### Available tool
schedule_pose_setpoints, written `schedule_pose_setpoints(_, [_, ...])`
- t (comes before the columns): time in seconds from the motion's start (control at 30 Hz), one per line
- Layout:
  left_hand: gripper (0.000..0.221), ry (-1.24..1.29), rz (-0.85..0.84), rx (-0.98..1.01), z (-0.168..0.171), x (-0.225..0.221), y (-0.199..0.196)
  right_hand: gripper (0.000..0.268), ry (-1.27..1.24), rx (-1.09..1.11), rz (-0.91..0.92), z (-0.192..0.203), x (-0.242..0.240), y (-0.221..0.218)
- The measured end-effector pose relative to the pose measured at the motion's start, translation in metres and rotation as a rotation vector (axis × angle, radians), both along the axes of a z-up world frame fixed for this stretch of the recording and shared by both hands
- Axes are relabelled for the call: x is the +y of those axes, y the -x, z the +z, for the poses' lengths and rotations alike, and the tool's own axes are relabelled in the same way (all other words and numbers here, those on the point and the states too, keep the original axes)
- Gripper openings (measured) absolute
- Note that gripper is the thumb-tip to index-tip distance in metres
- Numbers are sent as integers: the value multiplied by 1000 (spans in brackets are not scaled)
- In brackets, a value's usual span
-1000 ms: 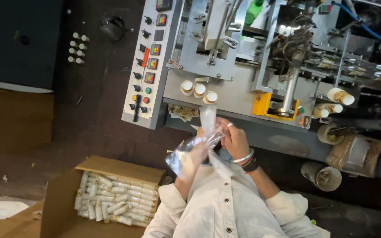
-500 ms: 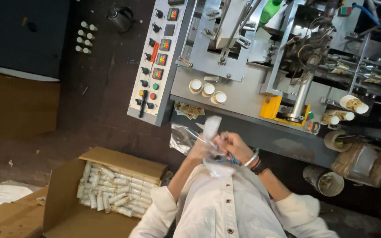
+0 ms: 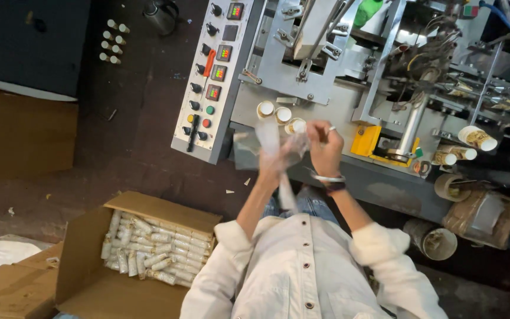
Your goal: The recorder is collecting and packaging finished paper cups from a manufacturing machine.
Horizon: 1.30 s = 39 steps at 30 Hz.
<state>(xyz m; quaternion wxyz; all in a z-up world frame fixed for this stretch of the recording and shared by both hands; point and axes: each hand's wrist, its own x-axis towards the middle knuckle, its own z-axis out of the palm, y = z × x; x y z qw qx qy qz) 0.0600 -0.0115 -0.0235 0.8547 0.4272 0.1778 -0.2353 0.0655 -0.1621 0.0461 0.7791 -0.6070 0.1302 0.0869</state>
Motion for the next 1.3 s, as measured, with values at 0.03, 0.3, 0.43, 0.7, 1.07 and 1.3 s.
schedule_pose_setpoints(0.03, [33,56,172,12,4,-12,-7,16,412,-289,-168,3,5,-12])
schedule_pose_setpoints(0.3, [21,-201,374,181,-143,-29,32,20,1083,-271,43,-117,-14,-9])
schedule_pose_setpoints(0.43, [27,423,7,6,-106,0,38,27,722,-167,105,-132,-1,30])
schedule_pose_setpoints(0.7, [24,-165,-435,73,-32,71,55,41,-565,576,656,-84,16,102])
schedule_pose_setpoints(1.07, [48,-274,-502,-3,-31,136,82,36,547,51,412,-40,92,101])
schedule_pose_setpoints(1.3, [37,-1304,-1132,74,-91,345,204,50,406,-106,527,-85,37,118])
